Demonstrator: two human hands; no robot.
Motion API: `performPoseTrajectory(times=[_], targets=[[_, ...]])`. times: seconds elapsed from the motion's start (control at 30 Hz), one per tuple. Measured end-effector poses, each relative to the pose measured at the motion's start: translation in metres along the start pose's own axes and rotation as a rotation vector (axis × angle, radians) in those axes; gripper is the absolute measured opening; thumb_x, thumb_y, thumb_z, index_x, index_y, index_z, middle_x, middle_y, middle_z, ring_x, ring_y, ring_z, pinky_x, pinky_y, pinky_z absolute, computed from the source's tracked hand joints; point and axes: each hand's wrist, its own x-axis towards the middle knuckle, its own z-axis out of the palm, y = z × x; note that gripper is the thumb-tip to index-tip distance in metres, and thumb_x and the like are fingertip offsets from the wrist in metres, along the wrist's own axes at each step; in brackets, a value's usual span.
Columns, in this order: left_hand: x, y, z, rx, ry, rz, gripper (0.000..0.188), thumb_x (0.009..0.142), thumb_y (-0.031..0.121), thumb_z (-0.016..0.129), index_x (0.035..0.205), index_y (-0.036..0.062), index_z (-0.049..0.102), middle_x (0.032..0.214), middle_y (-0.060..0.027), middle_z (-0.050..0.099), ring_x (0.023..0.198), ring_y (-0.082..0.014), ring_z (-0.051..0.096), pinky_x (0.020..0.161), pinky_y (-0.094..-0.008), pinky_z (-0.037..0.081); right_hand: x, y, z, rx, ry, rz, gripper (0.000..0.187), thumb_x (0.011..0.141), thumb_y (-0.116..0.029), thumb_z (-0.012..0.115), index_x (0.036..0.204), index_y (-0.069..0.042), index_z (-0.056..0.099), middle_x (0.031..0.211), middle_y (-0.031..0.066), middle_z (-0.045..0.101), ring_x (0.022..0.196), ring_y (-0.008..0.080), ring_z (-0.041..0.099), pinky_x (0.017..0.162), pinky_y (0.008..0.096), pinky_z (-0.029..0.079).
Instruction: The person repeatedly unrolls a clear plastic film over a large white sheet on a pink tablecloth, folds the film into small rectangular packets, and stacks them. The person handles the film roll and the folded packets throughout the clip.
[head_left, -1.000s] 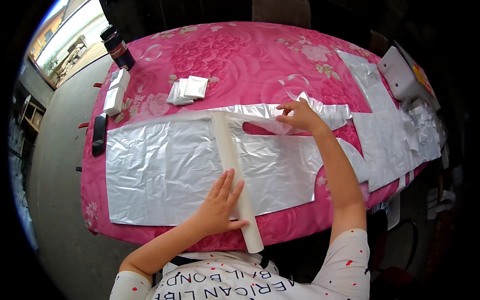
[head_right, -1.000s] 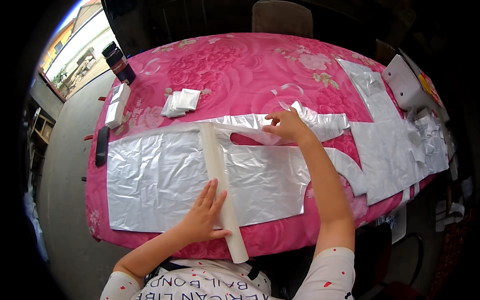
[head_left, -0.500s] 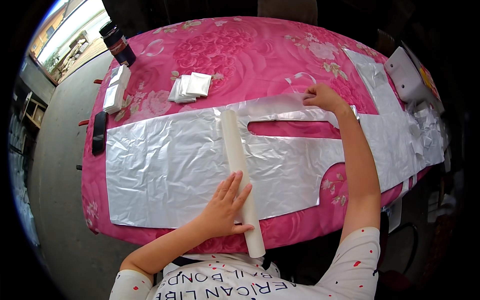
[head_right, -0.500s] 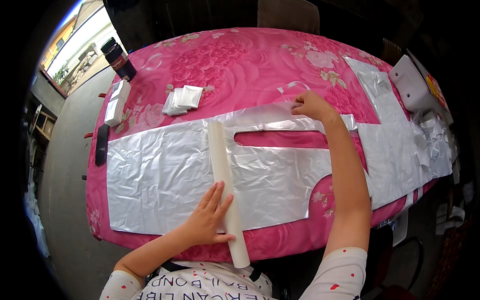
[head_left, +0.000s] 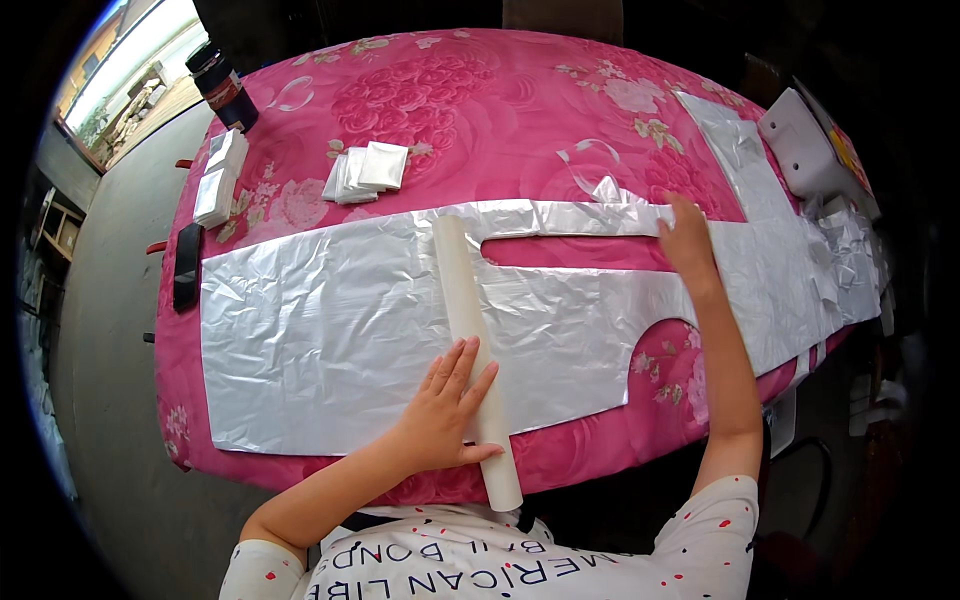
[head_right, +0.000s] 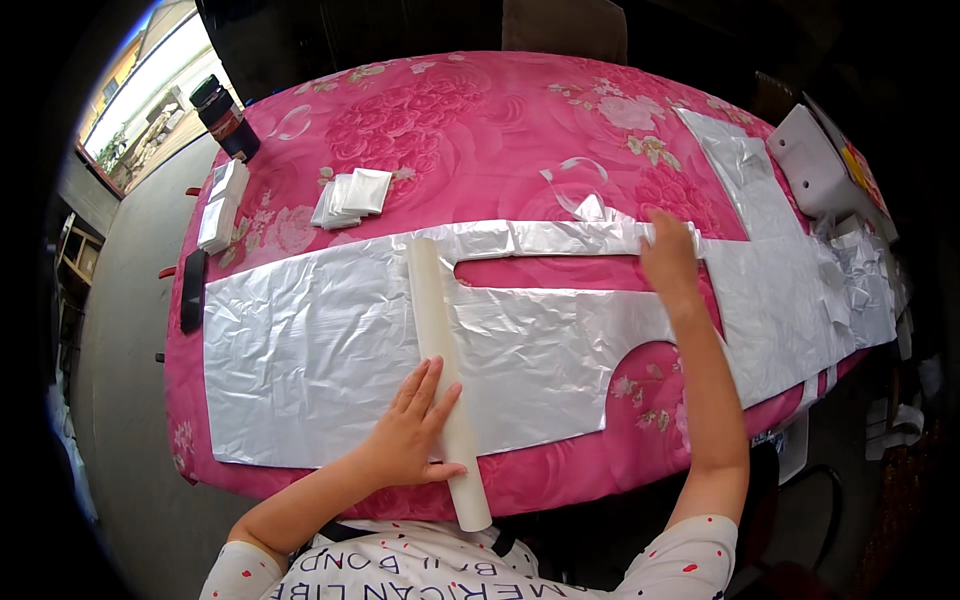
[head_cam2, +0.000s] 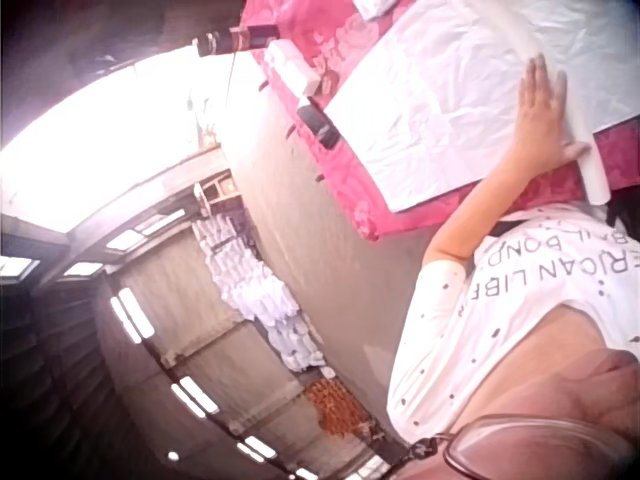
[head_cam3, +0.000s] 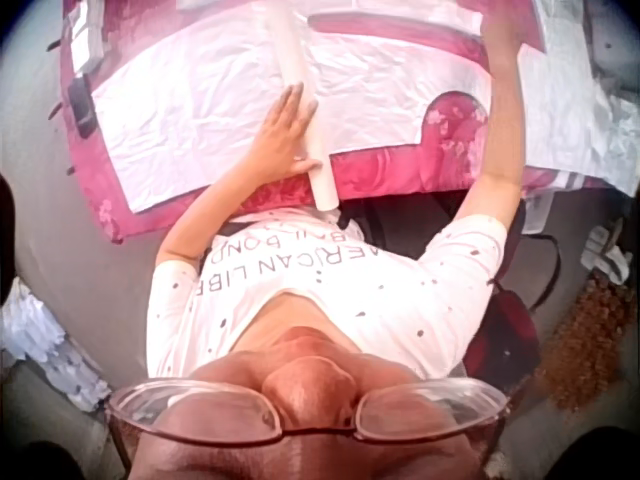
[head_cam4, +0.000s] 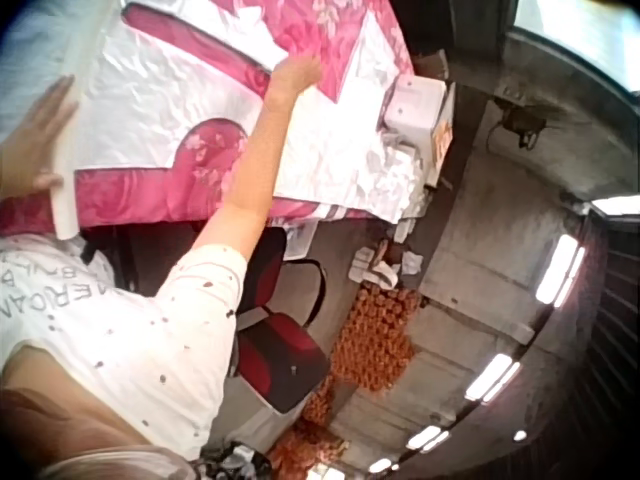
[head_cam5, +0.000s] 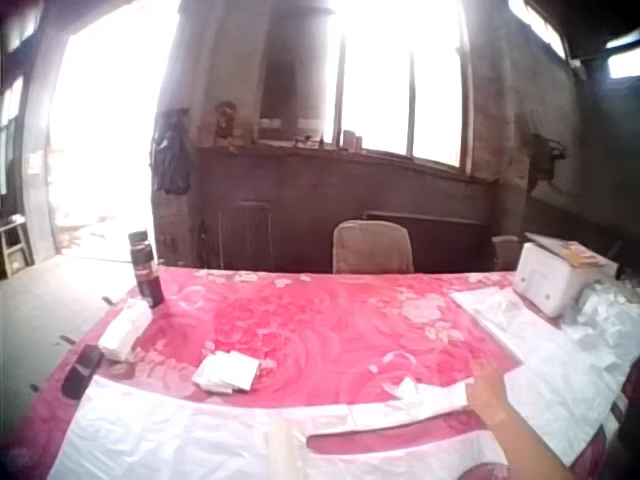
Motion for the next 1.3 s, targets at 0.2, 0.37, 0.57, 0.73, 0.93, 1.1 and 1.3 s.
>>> performPoseTrajectory(times=[0.2, 0.37, 0.57, 0.73, 0.93, 1.1, 1.3], targets=[[0.008, 0.006, 0.001, 0.02, 0.0, -0.017, 0.092, 0.07, 0.055, 0.064, 0.136, -0.0009, 0.032, 0.144, -0.0306, 0.014, 0.135, -0.0451, 0.013, 0.108, -0.0513, 0.019, -0.133, -0.169, -0.023, 0.472, -0.479, -0.316, 0.054, 0.083, -0.028, 0.061, 0.129, -0.004, 0.046, 0.138, 0.0174, 0.039, 0.13, 0.0318, 0.034, 0.107, 0.0405, 0.027], [0.006, 0.006, 0.003, 0.033, 0.026, -0.004, 0.091, 0.071, 0.055, 0.062, 0.136, -0.0016, 0.033, 0.144, -0.0306, 0.014, 0.135, -0.045, 0.013, 0.107, -0.0517, 0.019, -0.133, -0.111, -0.013, 0.351, -0.319, -0.143, 0.044, 0.088, -0.017, 0.049, 0.13, -0.003, 0.045, 0.139, 0.0164, 0.039, 0.129, 0.0313, 0.035, 0.107, 0.0399, 0.027], [0.008, 0.007, 0.006, 0.036, 0.046, 0.003, 0.09, 0.07, 0.053, 0.064, 0.134, -0.0025, 0.034, 0.144, -0.031, 0.013, 0.135, -0.0458, 0.013, 0.108, -0.05, 0.018, -0.148, 0.034, -0.017, -0.043, -0.081, 0.355, 0.037, 0.089, -0.014, 0.045, 0.121, 0.005, 0.051, 0.129, 0.0205, 0.049, 0.122, 0.0334, 0.044, 0.103, 0.0391, 0.033], [0.008, 0.006, 0.008, 0.006, 0.061, -0.005, 0.088, 0.072, 0.054, 0.062, 0.136, 0.0008, 0.034, 0.146, -0.0278, 0.015, 0.136, -0.0432, 0.013, 0.104, -0.0552, 0.021, -0.156, 0.046, -0.017, -0.06, 0.04, 0.392, 0.021, 0.083, -0.01, 0.056, 0.1, -0.001, 0.063, 0.113, 0.0145, 0.061, 0.109, 0.0289, 0.055, 0.093, 0.0362, 0.042], [0.009, 0.008, 0.003, 0.035, 0.033, -0.002, 0.089, 0.071, 0.055, 0.063, 0.135, -0.0003, 0.035, 0.144, -0.0295, 0.015, 0.134, -0.0455, 0.014, 0.107, -0.0521, 0.019, -0.137, -0.009, -0.054, -0.188, 0.301, 0.181, 0.014, 0.069, -0.007, 0.069, 0.072, -0.006, 0.056, 0.079, 0.0074, 0.063, 0.078, 0.0286, 0.06, 0.073, 0.0378, 0.045], [0.01, 0.013, 0.0, -0.027, 0.073, -0.004, 0.08, 0.074, 0.042, 0.067, 0.133, -0.0007, 0.037, 0.142, -0.0281, 0.022, 0.134, -0.0413, 0.019, 0.107, -0.0485, 0.022, -0.132, -0.121, -0.081, 0.207, 0.007, 0.363, 0.022, 0.067, -0.009, 0.073, 0.069, -0.005, 0.052, 0.067, 0.0068, 0.059, 0.067, 0.0276, 0.057, 0.063, 0.0369, 0.044], [0.01, 0.038, -0.004, -1.433, 0.193, -0.419, 0.046, 0.09, 0.019, 0.057, 0.126, -0.0063, 0.042, 0.113, -0.0146, 0.059, 0.104, -0.018, 0.058, 0.089, -0.0303, 0.046, -0.152, -0.242, -0.097, 0.922, -0.283, 0.209, 0.021, 0.071, -0.011, 0.073, 0.086, -0.003, 0.062, 0.088, 0.009, 0.065, 0.077, 0.0254, 0.062, 0.067, 0.0322, 0.049]])
